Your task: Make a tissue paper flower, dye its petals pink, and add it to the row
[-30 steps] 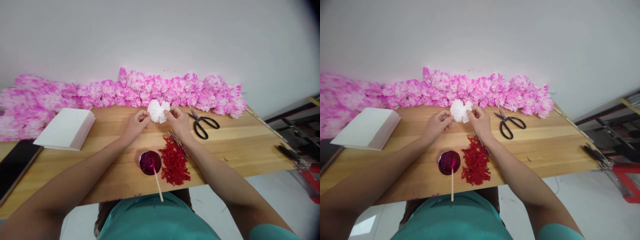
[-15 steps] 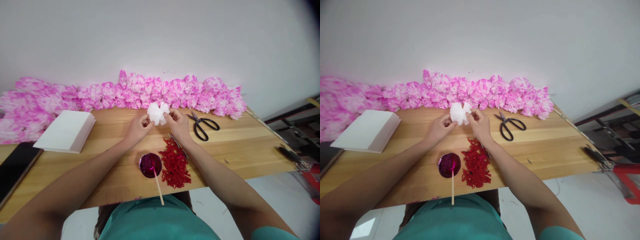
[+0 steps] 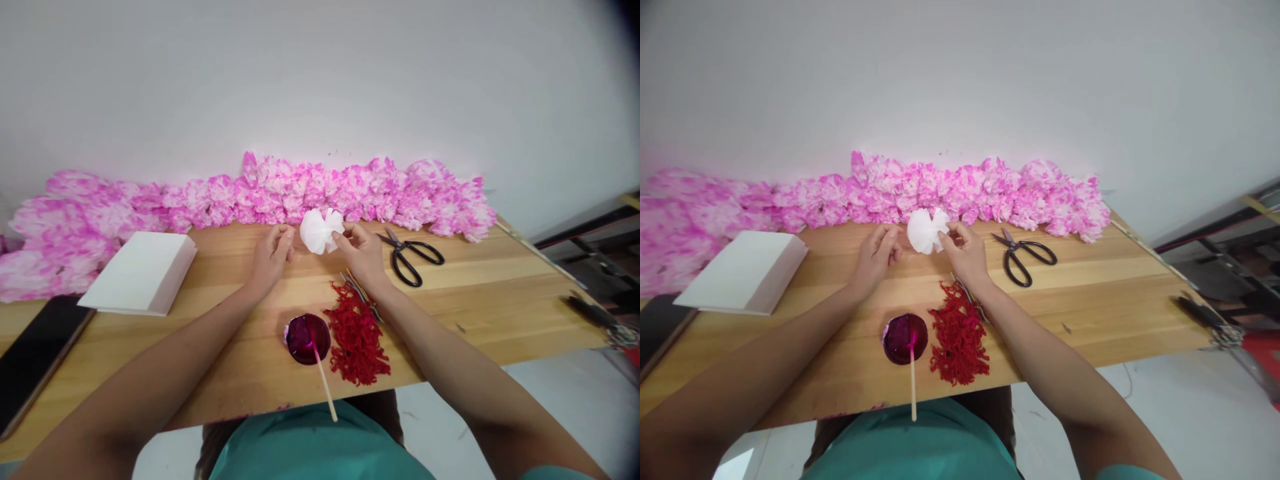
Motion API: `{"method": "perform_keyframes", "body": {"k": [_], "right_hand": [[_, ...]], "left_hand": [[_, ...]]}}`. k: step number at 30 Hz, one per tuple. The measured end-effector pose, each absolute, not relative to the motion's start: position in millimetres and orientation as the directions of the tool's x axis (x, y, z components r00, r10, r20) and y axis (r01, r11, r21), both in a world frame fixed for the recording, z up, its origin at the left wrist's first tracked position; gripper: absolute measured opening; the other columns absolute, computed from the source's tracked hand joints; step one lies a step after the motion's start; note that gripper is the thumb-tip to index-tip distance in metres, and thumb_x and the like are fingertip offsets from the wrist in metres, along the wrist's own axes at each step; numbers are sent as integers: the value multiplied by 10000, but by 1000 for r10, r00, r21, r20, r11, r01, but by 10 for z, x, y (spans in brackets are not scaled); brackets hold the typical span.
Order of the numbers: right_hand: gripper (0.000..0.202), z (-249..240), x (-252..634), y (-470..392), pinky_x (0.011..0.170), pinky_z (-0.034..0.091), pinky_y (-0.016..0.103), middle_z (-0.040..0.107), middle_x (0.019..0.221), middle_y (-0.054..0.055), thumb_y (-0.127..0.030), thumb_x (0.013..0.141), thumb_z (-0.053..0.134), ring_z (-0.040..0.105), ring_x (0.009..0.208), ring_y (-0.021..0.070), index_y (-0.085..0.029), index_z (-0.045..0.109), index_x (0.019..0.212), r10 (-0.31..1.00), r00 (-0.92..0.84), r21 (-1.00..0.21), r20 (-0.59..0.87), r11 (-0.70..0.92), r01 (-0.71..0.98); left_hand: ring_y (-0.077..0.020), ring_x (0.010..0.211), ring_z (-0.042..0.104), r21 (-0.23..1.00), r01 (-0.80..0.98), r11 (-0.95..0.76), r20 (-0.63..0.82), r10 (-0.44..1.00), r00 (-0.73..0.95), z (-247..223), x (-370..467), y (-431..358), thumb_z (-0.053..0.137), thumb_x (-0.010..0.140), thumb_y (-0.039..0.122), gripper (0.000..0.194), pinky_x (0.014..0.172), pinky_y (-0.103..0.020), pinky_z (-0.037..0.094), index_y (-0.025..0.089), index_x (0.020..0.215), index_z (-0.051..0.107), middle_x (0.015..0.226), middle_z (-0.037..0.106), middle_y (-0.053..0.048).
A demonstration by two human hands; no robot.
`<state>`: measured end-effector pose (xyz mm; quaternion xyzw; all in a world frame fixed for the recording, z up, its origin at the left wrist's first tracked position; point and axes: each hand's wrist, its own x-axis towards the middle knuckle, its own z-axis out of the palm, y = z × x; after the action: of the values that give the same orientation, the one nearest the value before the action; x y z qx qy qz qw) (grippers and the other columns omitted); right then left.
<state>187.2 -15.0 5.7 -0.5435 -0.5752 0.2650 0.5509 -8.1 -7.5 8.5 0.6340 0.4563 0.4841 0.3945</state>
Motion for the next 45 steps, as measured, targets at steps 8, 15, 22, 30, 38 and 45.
{"method": "perform_keyframes", "body": {"k": [8, 15, 22, 30, 38, 45], "right_hand": [[118, 56, 1816, -201, 682, 464, 310, 699, 798, 6, -321, 804, 638, 590, 690, 163, -228, 696, 848, 898, 118, -846, 424, 346, 406], [59, 29, 1869, -188, 709, 481, 332, 687, 795, 14, -266, 834, 653, 604, 713, 179, -232, 698, 849, 834, 3, -700, 552, 461, 545], [92, -64, 1939, -120, 730, 512, 353, 719, 859, 31, -248, 894, 635, 648, 762, 194, -247, 690, 968, 693, -147, -464, 706, 609, 643], [79, -89, 1958, -117, 715, 520, 365, 722, 844, 42, -269, 910, 615, 657, 766, 207, -253, 679, 954, 685, -148, -435, 714, 599, 672], [96, 37, 1930, -46, 655, 512, 314, 718, 793, 21, -299, 840, 676, 642, 697, 175, -236, 715, 900, 813, -14, -618, 583, 454, 641], [123, 387, 1836, 21, 654, 509, 290, 699, 772, -3, -332, 802, 695, 626, 687, 152, -226, 713, 862, 852, 52, -702, 520, 393, 594]], "left_hand": [[-102, 514, 498, 937, 182, -297, 276, 952, 131, 40, -79, -64, 483, 959, 447, 279, 539, -223, 377, 189, 996, 582, 573, 520, 54], [-104, 521, 498, 951, 113, -288, 275, 954, 119, 13, -72, -50, 453, 965, 471, 303, 538, -222, 384, 188, 975, 560, 569, 500, 59], [-110, 508, 500, 964, 165, -210, 186, 971, 148, -2, -51, -49, 443, 967, 459, 329, 543, -224, 381, 176, 1078, 569, 571, 533, 47], [-110, 506, 491, 972, 130, -194, 178, 976, 125, -32, -18, -37, 446, 969, 453, 294, 530, -218, 371, 196, 1043, 569, 569, 513, 53], [-99, 481, 460, 982, -101, -157, 151, 987, -61, -88, 16, 9, 383, 979, 542, 391, 518, -213, 386, 191, 919, 547, 533, 467, 64], [-110, 488, 476, 976, -171, -138, 128, 990, -65, -142, -16, 37, 360, 967, 612, 489, 520, -224, 396, 183, 957, 596, 527, 471, 56]]}}
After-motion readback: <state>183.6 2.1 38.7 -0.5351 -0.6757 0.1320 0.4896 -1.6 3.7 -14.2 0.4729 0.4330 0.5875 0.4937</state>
